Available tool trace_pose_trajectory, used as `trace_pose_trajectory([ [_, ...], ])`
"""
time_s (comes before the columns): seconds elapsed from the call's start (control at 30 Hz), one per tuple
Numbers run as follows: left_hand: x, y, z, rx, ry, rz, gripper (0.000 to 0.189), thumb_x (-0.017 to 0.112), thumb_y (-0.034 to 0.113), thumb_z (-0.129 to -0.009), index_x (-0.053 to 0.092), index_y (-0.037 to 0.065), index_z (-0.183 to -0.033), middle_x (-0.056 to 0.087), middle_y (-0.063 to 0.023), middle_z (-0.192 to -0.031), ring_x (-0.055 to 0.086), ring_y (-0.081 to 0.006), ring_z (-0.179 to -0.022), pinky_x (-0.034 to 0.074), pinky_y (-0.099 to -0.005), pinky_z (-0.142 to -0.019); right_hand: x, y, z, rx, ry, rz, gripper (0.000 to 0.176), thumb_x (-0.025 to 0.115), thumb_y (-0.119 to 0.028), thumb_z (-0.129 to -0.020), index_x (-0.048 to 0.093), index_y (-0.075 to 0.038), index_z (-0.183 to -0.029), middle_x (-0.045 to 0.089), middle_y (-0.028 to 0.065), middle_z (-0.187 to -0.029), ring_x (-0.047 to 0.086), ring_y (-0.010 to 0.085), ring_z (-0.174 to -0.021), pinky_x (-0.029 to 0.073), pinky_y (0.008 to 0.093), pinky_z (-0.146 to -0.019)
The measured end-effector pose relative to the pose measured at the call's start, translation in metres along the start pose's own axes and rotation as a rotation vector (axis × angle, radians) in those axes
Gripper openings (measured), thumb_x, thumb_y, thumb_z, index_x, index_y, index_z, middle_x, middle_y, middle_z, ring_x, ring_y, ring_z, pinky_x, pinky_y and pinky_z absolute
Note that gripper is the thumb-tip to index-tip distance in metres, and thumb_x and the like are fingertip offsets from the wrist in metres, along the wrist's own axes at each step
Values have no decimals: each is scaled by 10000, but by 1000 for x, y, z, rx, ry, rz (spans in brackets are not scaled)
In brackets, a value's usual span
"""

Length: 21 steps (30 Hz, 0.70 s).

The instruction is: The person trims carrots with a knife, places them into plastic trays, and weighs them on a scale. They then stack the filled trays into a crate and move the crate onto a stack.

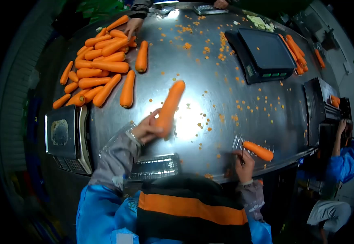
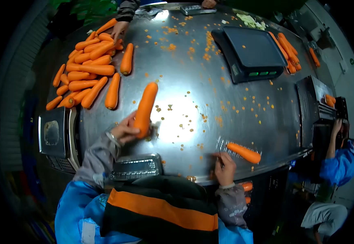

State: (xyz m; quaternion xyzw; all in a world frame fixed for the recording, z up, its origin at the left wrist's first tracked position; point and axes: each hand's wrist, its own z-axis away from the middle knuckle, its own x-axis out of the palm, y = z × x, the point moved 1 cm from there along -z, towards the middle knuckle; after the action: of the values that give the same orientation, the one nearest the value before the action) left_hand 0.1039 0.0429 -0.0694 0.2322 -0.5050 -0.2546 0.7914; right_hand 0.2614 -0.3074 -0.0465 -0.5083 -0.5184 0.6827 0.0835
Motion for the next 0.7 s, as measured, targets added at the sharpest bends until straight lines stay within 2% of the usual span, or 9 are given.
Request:
trace_pose_trajectory([
  [0.03, 19, -14, 10, -44, 6, -33, 843, 685, -73, -613, 347, 62, -1373, 544, -104, -1182, 571, -232, -1051, 471, -331, -910, 2, -9, -4, -42, -22, -2, 264, 481, 123, -741, 636, 17, -926, 611, 151, -822, 618, 274, -716, 472, 296, -635],
  [0.1, 24, -57, 15, -92, -91, -277, 753, 700, -44, -540, 493, 37, -1259, 571, -60, -1112, 576, -198, -964, 464, -303, -842, 7, -25, -11, -160, -26, -19, 328, 450, 133, -693, 638, 18, -936, 619, 166, -830, 624, 302, -718, 483, 310, -639],
  [0.2, 42, -102, 25, 44, 51, -664, 576, 690, -41, -488, 615, 17, -1056, 589, -34, -1007, 566, -172, -878, 456, -281, -788, 10, -52, -17, -322, -18, -27, 300, 453, 133, -655, 624, 3, -866, 573, 135, -725, 598, 307, -625, 470, 325, -552],
  [0.3, 69, -109, 44, 248, 139, -870, 460, 679, -56, -459, 646, 9, -913, 578, -31, -908, 559, -169, -835, 460, -283, -760, 11, -67, -9, -435, -29, 47, 238, 508, 104, -642, 612, -34, -807, 544, 83, -682, 574, 280, -571, 454, 352, -502],
  [0.37, 77, -107, 53, 222, 143, -798, 462, 667, -70, -463, 650, 10, -918, 551, -34, -885, 551, -169, -811, 456, -266, -745, 14, -75, 3, -464, -25, 82, 217, 522, 93, -638, 600, -44, -786, 538, 73, -678, 568, 274, -564, 450, 354, -495],
  [0.7, 94, -106, 67, 292, 163, -938, 460, 660, -67, -451, 661, 14, -904, 531, -35, -866, 542, -174, -798, 450, -254, -749, 14, -83, 23, -505, 17, 143, 165, 507, 96, -651, 549, -45, -727, 506, 86, -667, 535, 282, -529, 435, 374, -484],
])
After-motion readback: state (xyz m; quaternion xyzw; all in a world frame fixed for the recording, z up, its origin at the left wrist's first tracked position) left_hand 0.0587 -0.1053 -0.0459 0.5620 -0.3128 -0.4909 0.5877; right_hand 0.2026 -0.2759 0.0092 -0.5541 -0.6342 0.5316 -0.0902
